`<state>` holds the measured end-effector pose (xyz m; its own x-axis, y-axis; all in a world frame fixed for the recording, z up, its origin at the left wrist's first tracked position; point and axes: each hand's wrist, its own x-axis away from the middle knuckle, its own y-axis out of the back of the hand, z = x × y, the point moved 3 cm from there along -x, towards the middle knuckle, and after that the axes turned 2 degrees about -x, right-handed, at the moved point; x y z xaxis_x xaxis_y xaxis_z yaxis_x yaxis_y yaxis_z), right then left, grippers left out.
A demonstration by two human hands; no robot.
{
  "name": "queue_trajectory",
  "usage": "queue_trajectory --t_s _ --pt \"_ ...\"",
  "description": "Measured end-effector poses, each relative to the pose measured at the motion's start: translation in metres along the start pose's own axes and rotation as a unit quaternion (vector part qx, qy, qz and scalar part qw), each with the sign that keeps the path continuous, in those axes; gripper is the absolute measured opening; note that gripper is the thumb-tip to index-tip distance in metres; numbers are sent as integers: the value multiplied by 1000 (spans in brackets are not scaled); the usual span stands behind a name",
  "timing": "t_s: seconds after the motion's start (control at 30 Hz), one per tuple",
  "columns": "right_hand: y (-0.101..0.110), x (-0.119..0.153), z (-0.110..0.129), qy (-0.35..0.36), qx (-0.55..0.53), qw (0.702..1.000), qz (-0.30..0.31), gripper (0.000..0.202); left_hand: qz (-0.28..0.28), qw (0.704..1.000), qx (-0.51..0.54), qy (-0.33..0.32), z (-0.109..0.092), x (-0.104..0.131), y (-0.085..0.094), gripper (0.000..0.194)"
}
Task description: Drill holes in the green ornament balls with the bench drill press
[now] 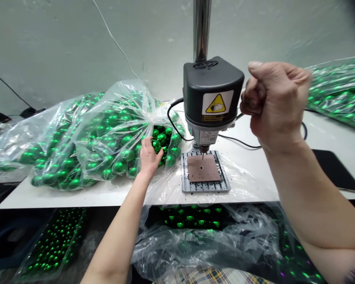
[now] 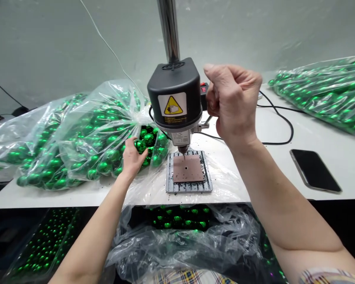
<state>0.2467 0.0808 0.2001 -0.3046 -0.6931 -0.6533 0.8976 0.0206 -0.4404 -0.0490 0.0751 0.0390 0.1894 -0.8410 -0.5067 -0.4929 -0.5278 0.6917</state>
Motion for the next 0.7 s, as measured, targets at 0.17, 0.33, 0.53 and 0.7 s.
queue_trajectory --t_s 0.17,0.33,0.53,0.7 --pt "-2 1 1 -1 -11 1000 1 43 176 938 291 65 -49 50 -6 58" --pt "0 -1 -1 1 5 1000 15 49 267 889 359 99 -64 72 -39 57" --pt "4 -3 -6 6 73 996 49 57 274 918 285 34 -60 60 -59 53" --pt "7 -5 -11 29 101 990 89 58 267 936 227 -24 -63 56 -67 53"
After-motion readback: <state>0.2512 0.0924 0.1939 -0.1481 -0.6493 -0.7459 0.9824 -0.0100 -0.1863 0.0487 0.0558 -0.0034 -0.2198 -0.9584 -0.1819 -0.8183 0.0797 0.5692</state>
